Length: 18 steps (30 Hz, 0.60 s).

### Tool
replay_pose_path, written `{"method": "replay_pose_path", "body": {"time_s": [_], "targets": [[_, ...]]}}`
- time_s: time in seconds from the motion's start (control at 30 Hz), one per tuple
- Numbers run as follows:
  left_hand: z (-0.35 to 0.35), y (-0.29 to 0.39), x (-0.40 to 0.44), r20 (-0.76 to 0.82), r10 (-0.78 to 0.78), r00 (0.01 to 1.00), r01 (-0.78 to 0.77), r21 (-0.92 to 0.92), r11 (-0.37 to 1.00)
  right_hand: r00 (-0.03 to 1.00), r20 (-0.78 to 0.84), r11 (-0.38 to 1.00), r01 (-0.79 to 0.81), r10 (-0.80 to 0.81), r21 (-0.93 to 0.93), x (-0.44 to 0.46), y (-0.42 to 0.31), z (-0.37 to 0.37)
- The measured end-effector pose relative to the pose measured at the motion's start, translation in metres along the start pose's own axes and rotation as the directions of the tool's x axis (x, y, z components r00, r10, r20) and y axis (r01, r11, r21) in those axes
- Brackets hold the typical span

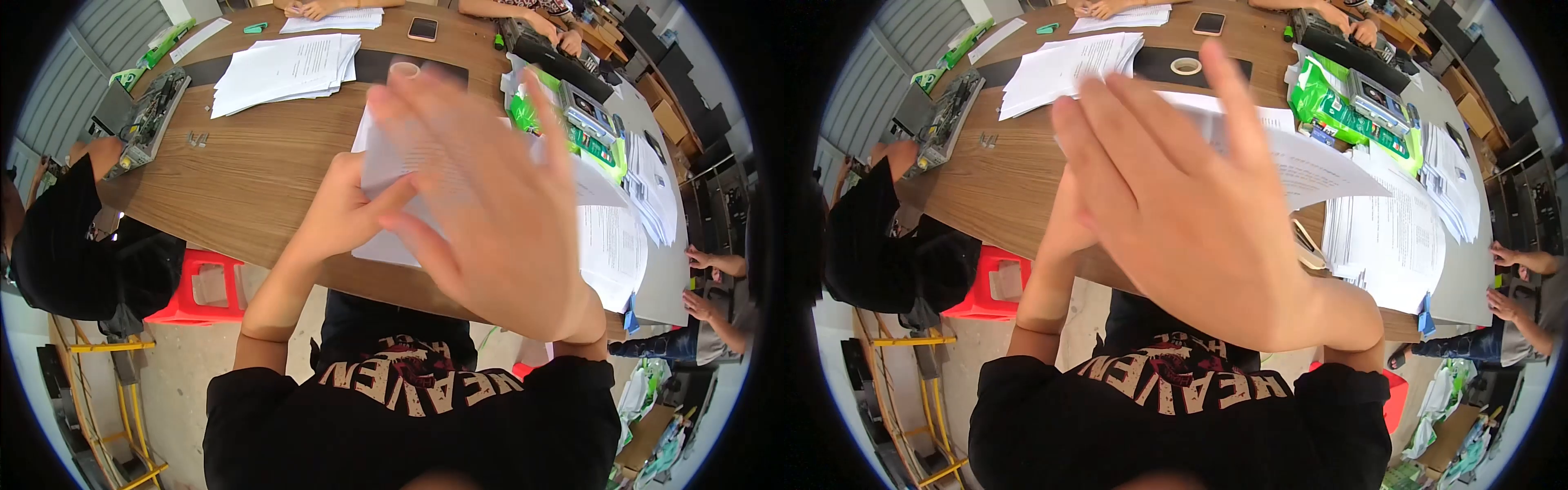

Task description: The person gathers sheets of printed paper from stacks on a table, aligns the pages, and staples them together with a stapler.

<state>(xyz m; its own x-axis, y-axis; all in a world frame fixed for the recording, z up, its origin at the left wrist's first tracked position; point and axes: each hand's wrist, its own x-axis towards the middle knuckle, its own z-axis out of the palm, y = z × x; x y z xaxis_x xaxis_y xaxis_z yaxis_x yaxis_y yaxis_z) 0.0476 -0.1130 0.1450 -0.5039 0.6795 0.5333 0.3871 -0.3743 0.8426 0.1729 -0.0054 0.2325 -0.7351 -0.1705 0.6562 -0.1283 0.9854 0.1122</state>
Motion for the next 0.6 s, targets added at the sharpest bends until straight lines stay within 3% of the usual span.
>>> {"method": "replay_pose_path", "body": {"time_s": [0.03,0.1,0.13,0.2,0.27,0.4,0.47,0.5,0.53,0.6], "targets": [[0.001,-0.003,0.000,-0.015,0.051,0.999,-0.051,0.002,0.999,0.996,0.079,0.999,0.038,-0.037,-0.010,0.003,-0.002,0.002],[-0.001,-0.011,0.000,-0.036,0.110,0.993,-0.110,0.000,0.994,0.999,0.008,0.996,-0.034,0.034,0.079,0.005,-0.002,0.002],[-0.002,-0.015,-0.001,-0.019,0.088,0.996,-0.087,0.040,0.995,0.998,-0.013,0.993,-0.054,0.055,0.107,0.005,-0.001,0.002],[-0.004,-0.019,-0.001,-0.005,0.058,0.998,-0.058,0.076,0.995,0.990,0.137,0.994,-0.055,0.041,0.096,-0.006,0.003,0.012],[-0.008,-0.018,-0.001,0.064,-0.085,0.994,0.075,0.138,0.987,0.985,0.168,0.985,-0.073,0.046,0.157,-0.010,0.009,0.017],[-0.006,-0.006,0.005,0.024,-0.130,0.991,0.126,0.121,0.985,0.997,0.017,0.984,-0.077,0.076,0.161,-0.011,0.038,0.009],[-0.014,0.000,0.012,0.136,-0.178,0.975,0.152,0.181,0.972,0.904,0.368,0.923,-0.315,0.220,0.221,-0.016,0.051,0.006],[-0.018,0.000,0.015,0.143,-0.178,0.974,0.152,0.178,0.972,0.936,0.321,0.905,-0.256,0.144,0.341,-0.015,0.058,0.007],[-0.024,0.000,0.018,0.187,-0.217,0.958,0.204,0.089,0.975,0.934,0.323,0.904,-0.263,0.152,0.336,-0.019,0.064,0.010],[-0.039,-0.005,0.021,0.245,-0.257,0.935,0.266,-0.004,0.964,0.833,0.373,0.553,-0.551,0.409,0.624,-0.034,0.076,0.019]]}}
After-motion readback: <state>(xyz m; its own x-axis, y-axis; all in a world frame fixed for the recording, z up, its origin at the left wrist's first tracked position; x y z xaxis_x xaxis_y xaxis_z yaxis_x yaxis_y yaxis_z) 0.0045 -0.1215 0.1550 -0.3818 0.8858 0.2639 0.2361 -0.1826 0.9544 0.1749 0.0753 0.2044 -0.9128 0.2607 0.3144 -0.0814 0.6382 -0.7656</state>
